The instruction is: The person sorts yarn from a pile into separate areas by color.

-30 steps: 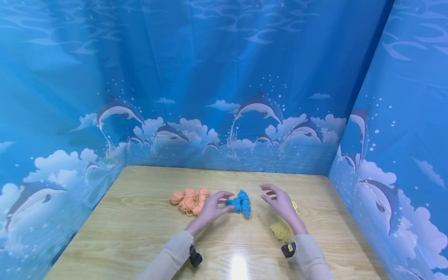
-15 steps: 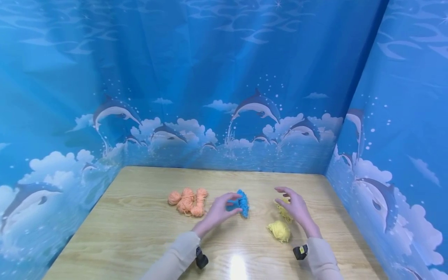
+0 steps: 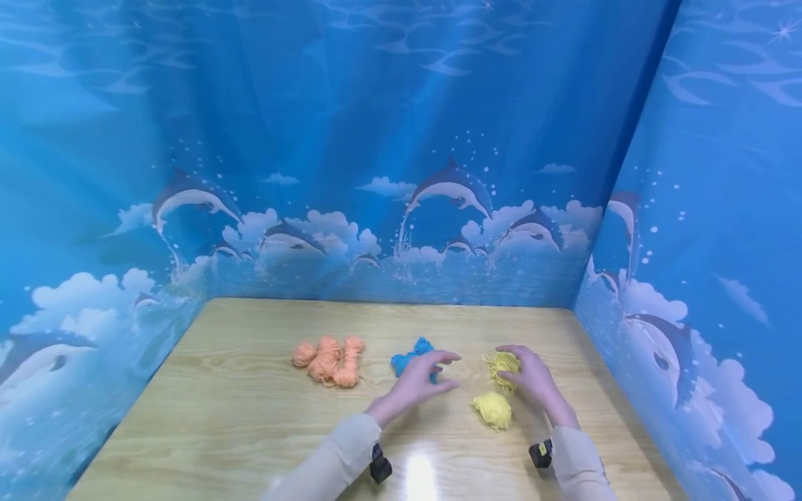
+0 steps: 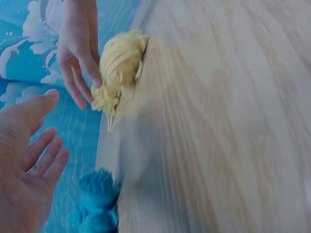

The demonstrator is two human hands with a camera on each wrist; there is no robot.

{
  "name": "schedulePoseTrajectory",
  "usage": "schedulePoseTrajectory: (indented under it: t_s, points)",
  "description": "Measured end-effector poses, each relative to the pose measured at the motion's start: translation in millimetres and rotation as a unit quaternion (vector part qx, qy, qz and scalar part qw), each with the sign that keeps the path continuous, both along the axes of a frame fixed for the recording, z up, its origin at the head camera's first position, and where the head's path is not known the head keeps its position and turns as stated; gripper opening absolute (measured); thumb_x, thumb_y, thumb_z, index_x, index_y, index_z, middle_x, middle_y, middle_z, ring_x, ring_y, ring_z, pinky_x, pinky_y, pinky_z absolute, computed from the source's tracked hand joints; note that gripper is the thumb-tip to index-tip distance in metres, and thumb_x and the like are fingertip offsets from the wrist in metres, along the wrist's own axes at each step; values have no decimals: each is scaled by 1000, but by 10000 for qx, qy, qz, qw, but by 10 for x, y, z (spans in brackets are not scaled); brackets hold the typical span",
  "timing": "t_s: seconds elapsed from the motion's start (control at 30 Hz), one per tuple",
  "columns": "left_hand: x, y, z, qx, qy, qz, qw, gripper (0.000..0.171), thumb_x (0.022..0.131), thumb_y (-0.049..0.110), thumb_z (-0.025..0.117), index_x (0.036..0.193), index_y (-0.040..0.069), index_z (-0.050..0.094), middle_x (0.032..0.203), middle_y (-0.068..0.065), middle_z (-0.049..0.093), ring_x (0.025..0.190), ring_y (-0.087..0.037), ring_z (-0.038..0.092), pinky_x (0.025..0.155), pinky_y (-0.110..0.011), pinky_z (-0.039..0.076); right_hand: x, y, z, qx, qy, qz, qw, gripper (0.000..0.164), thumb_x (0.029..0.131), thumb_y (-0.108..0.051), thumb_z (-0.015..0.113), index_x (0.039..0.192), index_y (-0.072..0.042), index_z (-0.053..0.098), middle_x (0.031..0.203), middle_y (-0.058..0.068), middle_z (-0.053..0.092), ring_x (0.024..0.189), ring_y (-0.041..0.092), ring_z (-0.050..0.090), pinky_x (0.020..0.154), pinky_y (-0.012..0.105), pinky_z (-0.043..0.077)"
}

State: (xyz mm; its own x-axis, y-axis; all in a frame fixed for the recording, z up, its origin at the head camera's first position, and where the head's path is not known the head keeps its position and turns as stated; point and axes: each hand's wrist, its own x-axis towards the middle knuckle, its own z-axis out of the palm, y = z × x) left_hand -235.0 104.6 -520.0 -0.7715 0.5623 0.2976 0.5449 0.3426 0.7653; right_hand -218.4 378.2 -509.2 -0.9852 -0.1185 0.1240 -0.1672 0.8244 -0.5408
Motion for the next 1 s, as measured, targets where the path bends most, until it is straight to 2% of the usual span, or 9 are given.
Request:
schedulePoseTrajectory:
  t_s: [0.2, 0.33, 0.4, 0.6, 0.83, 1.0]
  points:
    - [43, 193, -43, 4, -179, -228, 9996, 51, 91, 22, 78, 138, 15, 61, 136, 0, 64, 122, -19, 61, 99, -24, 52, -22, 49, -50, 35, -49, 9, 10000, 56, 87, -12, 79, 137, 0, 58, 138, 34, 52, 117, 57, 54, 93, 70, 48]
    - [77, 312, -77, -74, -281, -346, 9990, 54, 89, 26, 80, 139, 15, 60, 138, 3, 62, 124, -17, 60, 100, -24, 52, -64, 94, -73, -177, -104, 93, 9997, 58, 86, -13, 80, 138, 0, 57, 140, 33, 52, 118, 58, 53, 95, 68, 49]
    - [93, 364, -91, -234, -230, -425, 9986, 56, 89, 29, 80, 139, 16, 60, 138, 5, 62, 124, -16, 60, 100, -24, 51, -90, 117, -86, -352, -137, 152, 9992, 59, 86, -13, 80, 139, 0, 57, 141, 32, 51, 120, 57, 53, 97, 66, 49]
    - [116, 499, -156, -879, 228, -674, 9936, 57, 85, 35, 83, 136, 18, 63, 136, 6, 63, 121, -11, 61, 101, -22, 49, -125, 161, -134, -670, -204, 246, 9972, 58, 85, -12, 81, 137, 2, 58, 139, 30, 54, 119, 52, 56, 97, 60, 52]
    - [132, 594, -201, -1141, 512, -1025, 9868, 54, 84, 30, 84, 133, 16, 65, 135, 5, 65, 123, -8, 59, 106, -21, 45, -111, 173, -172, -486, -225, 69, 9985, 50, 84, -13, 82, 130, -2, 65, 135, 27, 59, 115, 48, 59, 95, 60, 53]
    - [150, 642, -215, -1304, 759, -1077, 9827, 53, 85, 27, 84, 133, 17, 66, 135, 8, 65, 127, -5, 56, 112, -23, 40, -100, 176, -182, -427, -310, -69, 9986, 49, 84, -14, 82, 129, -4, 66, 135, 26, 59, 114, 48, 59, 94, 61, 52]
